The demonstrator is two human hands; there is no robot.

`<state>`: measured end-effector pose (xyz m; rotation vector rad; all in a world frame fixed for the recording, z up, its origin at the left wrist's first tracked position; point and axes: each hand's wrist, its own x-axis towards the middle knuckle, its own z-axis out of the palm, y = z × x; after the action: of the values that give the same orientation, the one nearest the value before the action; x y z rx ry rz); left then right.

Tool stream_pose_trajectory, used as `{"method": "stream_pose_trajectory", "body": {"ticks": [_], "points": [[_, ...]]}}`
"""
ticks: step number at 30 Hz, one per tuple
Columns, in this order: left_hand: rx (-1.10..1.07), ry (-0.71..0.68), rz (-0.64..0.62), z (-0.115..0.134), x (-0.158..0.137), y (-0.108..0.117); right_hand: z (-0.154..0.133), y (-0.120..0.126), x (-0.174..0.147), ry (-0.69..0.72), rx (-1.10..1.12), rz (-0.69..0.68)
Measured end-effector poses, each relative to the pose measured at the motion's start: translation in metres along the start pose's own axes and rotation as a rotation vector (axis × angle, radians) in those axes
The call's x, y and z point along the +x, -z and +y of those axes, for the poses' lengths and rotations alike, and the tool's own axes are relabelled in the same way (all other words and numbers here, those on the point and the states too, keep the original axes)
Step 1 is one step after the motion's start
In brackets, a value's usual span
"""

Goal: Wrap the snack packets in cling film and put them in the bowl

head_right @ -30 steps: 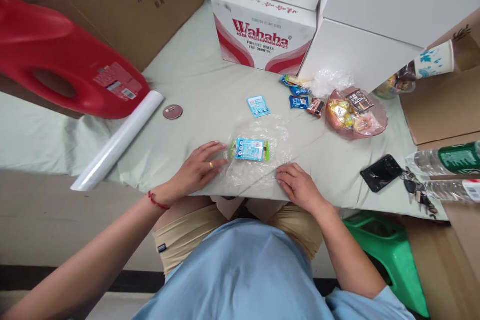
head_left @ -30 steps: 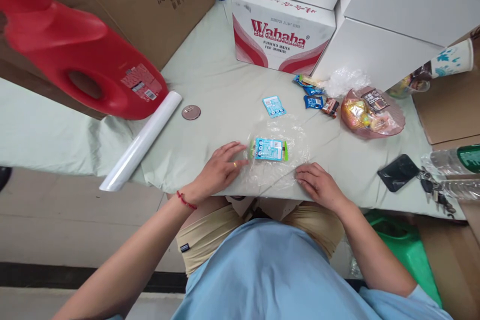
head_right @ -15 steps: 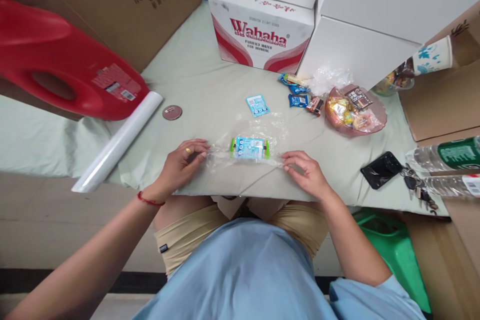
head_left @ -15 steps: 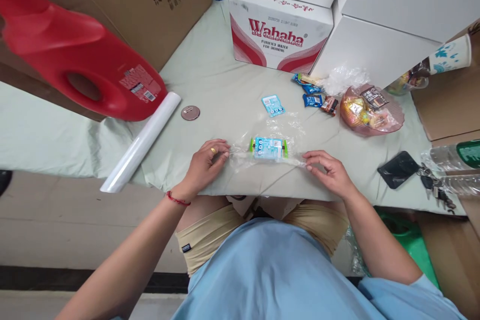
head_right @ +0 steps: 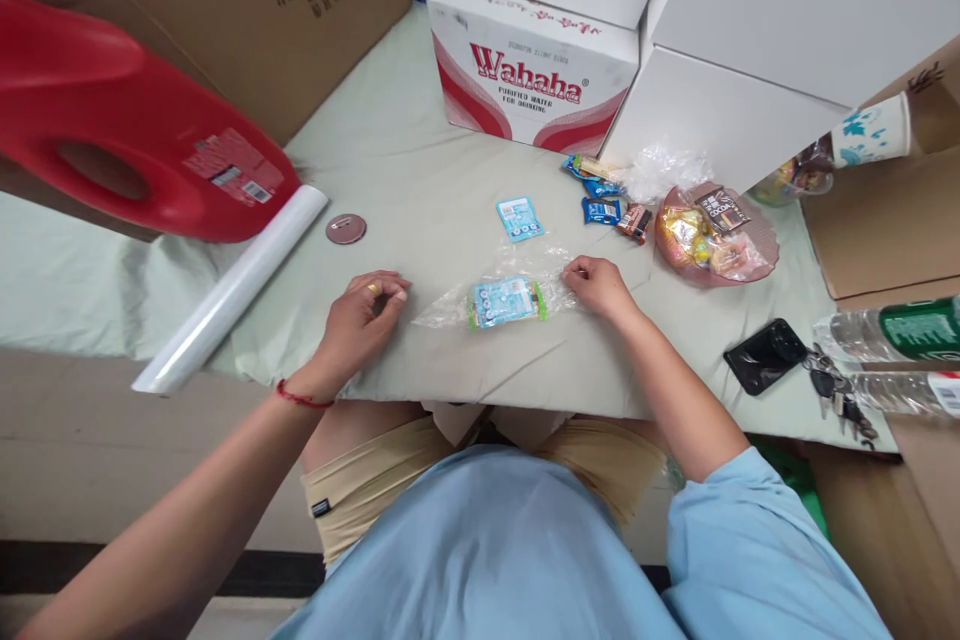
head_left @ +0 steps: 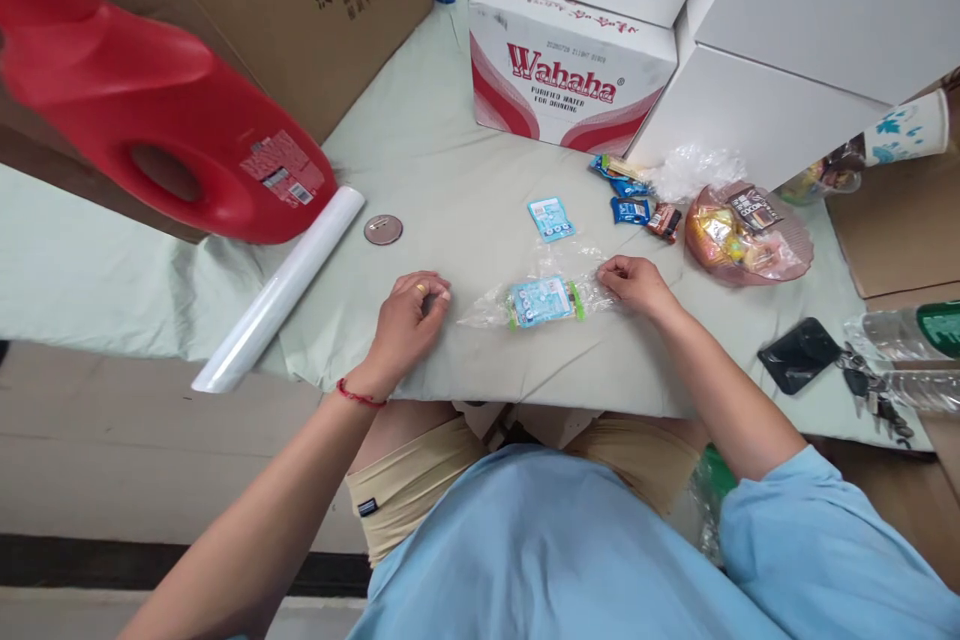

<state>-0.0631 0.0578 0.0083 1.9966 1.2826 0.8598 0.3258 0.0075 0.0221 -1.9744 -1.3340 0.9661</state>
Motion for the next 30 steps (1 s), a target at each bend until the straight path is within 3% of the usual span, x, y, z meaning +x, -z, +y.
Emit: {"method": "stream_pose_trajectory", "body": {"ticks": [6, 10, 13, 15, 19, 23, 25, 27, 30], "points": [[-0.111, 0.256, -0.024, 0.024, 0.003, -0.007, 0.008, -0.007, 0.008, 0.028, -0.155, 0.002], [-0.003, 0.175, -0.158, 0.044, 0.019, -0.024, 0.011, -0.009, 0.007, 0.044, -0.170, 0.017], [0.026, 0.221, -0.256, 0.050, 0.026, -0.033, 0.010, -0.009, 0.007, 0.043, -0.166, 0.016], [-0.010, 0.306, -0.198, 0.048, 0.027, -0.033, 0.007, -0.009, 0.006, 0.040, -0.161, 0.006], [0.010, 0.479, 0.062, 0.029, 0.019, -0.018, 0.004, -0.009, 0.005, 0.059, -0.216, -0.005], [0.117, 0.601, 0.169, 0.012, 0.001, 0.000, 0.002, -0.009, 0.006, 0.075, -0.303, 0.001], [0.110, 0.522, 0.251, 0.014, -0.012, 0.003, 0.001, -0.009, 0.007, 0.070, -0.317, -0.012], [0.086, 0.271, 0.283, 0.023, -0.023, 0.001, 0.000, -0.008, 0.007, 0.053, -0.317, -0.021], [0.076, -0.136, 0.103, 0.039, -0.027, -0.012, -0.002, -0.007, 0.008, 0.040, -0.315, -0.016]]}}
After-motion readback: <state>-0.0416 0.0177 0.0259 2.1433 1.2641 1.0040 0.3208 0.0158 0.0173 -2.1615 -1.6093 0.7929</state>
